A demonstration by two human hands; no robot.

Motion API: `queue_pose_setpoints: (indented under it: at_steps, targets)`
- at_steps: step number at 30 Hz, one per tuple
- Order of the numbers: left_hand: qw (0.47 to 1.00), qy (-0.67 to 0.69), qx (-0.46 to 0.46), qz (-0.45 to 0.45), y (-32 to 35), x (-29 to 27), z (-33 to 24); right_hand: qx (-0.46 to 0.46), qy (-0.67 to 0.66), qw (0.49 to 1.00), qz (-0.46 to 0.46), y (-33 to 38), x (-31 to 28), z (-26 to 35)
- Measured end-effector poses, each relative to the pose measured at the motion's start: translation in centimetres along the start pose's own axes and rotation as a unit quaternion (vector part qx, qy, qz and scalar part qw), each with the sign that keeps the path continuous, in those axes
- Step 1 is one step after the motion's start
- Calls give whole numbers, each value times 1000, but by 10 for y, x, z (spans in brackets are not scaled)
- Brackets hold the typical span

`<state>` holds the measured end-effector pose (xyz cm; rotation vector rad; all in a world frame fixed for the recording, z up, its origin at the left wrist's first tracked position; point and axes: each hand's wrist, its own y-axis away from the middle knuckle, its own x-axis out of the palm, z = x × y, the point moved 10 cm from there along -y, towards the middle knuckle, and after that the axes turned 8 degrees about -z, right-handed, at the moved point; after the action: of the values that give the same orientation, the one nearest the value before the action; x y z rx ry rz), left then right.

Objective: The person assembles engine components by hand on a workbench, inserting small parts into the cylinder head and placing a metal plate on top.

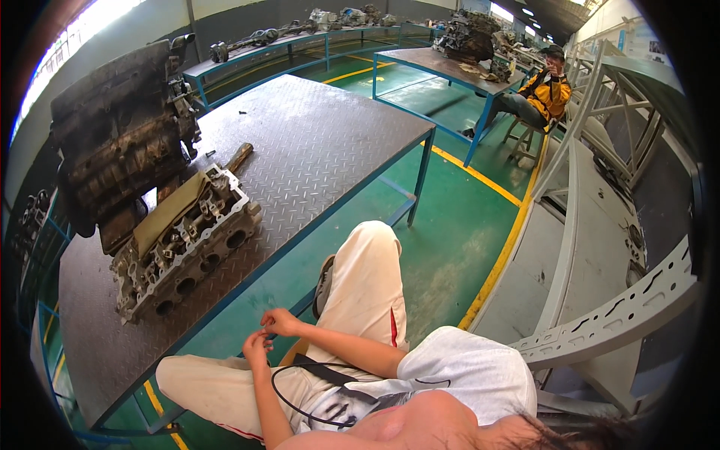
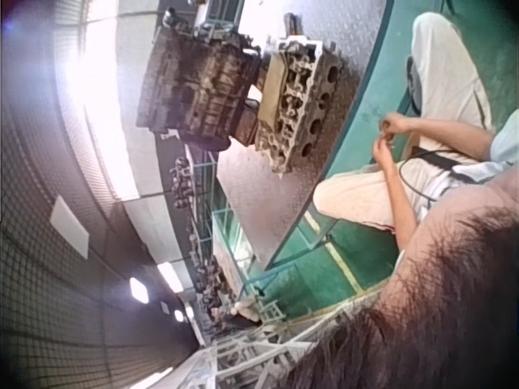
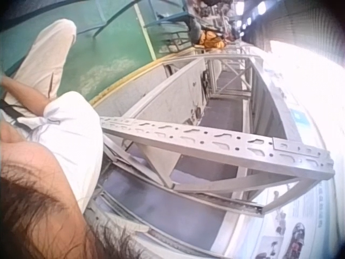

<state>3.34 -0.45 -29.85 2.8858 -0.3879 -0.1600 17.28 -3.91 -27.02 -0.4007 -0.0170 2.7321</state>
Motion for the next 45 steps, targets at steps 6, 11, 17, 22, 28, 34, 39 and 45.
queue_pose_setpoints:
  at_steps: [6,11,17,22,28,34,39,45]
  targets:
    - [983,152,-103,28,13,-15,17,-20,-22,997,74,3,28,12]
    - [981,144,-109,72,25,17,-3,1,41,997,60,1,3,17]
    - [976,142,-159,45,24,12,7,-12,12,998,59,1,13,19]
    - [976,145,-164,6,24,-3,11,17,-30,994,105,2,18,17]
    - [997,31,-62,-36,22,-11,-9,-23,28,991,130,7,14,33]
    - [997,-13,-78,16,27,3,-11,-36,95,988,114,10,14,34]
    - [999,-24,-40,-6,18,-6,-4,-32,85,991,95,8,12,36]
    - [998,-26,-50,-36,13,-10,5,-67,94,990,78,6,9,36]
